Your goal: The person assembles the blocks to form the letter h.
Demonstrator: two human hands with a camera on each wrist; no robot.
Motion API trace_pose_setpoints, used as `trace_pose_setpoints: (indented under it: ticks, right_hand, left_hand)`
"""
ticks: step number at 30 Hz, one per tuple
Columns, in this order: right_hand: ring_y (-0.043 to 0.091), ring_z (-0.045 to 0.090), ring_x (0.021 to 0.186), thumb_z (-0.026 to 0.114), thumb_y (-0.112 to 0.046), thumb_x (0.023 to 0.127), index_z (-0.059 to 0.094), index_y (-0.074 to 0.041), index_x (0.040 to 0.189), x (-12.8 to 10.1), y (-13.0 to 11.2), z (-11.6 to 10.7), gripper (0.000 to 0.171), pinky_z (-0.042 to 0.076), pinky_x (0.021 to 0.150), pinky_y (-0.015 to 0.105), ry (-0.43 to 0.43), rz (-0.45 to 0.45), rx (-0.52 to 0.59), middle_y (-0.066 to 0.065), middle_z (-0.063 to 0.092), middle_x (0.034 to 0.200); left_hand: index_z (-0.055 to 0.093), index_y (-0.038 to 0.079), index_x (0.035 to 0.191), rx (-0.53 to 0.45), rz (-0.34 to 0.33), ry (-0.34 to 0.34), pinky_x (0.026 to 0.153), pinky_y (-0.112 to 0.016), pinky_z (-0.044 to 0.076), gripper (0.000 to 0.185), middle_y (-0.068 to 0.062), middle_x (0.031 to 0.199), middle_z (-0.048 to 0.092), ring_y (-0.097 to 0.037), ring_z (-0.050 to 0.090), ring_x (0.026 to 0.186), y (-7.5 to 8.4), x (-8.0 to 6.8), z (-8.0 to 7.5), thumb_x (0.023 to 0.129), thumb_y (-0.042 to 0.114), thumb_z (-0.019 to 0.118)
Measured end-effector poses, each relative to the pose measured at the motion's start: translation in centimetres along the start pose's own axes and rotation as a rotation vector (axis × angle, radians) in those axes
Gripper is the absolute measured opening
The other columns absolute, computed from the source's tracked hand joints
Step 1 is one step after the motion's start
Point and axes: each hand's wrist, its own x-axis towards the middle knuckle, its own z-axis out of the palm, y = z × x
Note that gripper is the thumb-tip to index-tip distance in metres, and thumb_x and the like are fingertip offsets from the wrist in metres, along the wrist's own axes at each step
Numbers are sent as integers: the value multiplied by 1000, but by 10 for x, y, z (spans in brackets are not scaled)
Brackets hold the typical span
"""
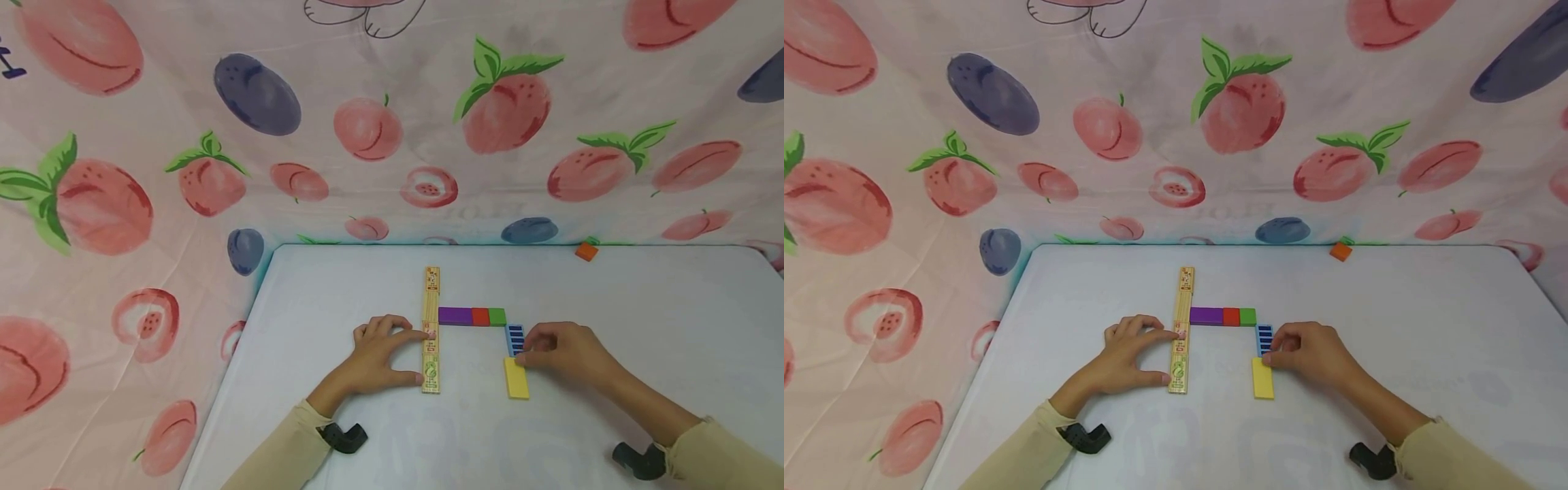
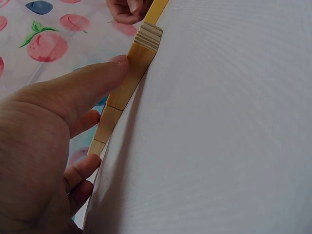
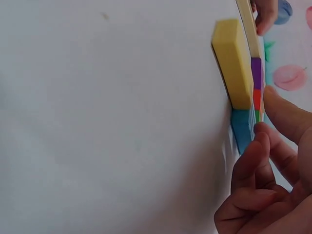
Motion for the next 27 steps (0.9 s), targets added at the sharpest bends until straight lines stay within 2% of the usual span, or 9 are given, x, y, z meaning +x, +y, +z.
trace_pose_setpoints:
  ticks: [6,16,27]
  right_hand:
    - [16,51,72,89,-40,76,77,-20,101,-11,1,7,33,38,60,24,13,-50,3,-4,58,72]
    - [13,51,73,89,-32,77,81,-22,104,-17,5,12,30,39,60,23,18,-93,0,-6,58,73]
    - [12,52,73,89,-32,77,82,-23,102,-22,6,10,27,40,61,22,34,-83,-1,-7,59,73]
  left_hand:
    - [51,54,142,2,5,0,102,-53,19,67,7,141,43,-19,33,134,0,0,0,81,59,79]
    - [51,55,142,-12,8,4,103,-54,18,67,7,141,43,-18,32,134,-2,0,1,81,57,79]
    - [51,54,142,-8,9,3,103,-53,18,67,7,142,43,-18,33,134,-2,0,1,81,58,79]
